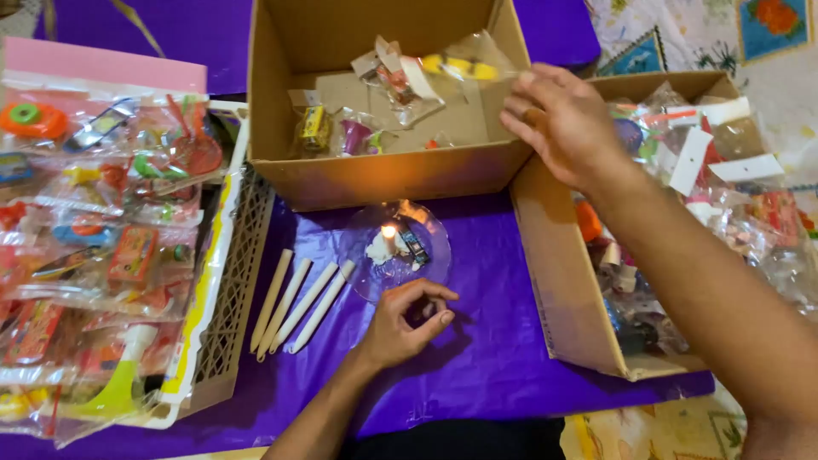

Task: Sealing small plastic bags containing toys by melting the edges over a candle flame and pressing them together.

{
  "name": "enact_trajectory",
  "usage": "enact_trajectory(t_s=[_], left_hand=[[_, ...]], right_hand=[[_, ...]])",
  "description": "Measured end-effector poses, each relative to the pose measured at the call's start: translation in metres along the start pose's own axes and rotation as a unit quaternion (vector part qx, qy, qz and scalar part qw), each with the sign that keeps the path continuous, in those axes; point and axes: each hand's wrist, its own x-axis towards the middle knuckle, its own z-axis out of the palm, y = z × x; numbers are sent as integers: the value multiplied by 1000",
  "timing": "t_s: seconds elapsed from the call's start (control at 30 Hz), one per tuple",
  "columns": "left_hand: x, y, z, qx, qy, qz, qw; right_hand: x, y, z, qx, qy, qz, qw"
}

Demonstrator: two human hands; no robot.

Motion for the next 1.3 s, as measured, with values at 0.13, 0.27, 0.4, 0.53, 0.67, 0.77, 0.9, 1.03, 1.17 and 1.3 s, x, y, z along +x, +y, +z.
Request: enact_trajectory(t_s=[0.13, 0.27, 0.4, 0.53, 0.67, 0.77, 0.9, 1.03, 1.17, 1.3], left_hand=[[1, 0, 1, 18, -19, 6, 1000], [1, -5, 2, 46, -26, -2, 999], [6, -10, 12, 44, -45, -10, 998], [33, 23, 24, 89, -138, -26, 986], [71, 62, 38, 124, -201, 95, 967], [97, 84, 58, 150, -207, 200, 946], [122, 54, 89, 234, -213, 264, 911], [125, 34, 97, 232, -216, 252, 914], [124, 43, 89, 188, -231, 233, 926], [124, 33, 87, 136, -233, 217, 938]], right_hand=[[-39, -2, -8, -78, -2, -59, 995], [-65, -9, -62, -235, -57, -119, 963], [-92, -23, -130, -598, -1, -93, 796], [-128, -20, -154, -642, 10, -164, 749], [-149, -7, -166, -681, -45, -144, 716], [-149, 6, -185, -700, -53, -234, 672], [-147, 12, -200, -661, -56, -277, 695], [-150, 12, -209, -686, -21, -285, 669], [-154, -9, -183, -742, -56, -190, 640], [-143, -29, -151, -775, -74, -178, 602]])
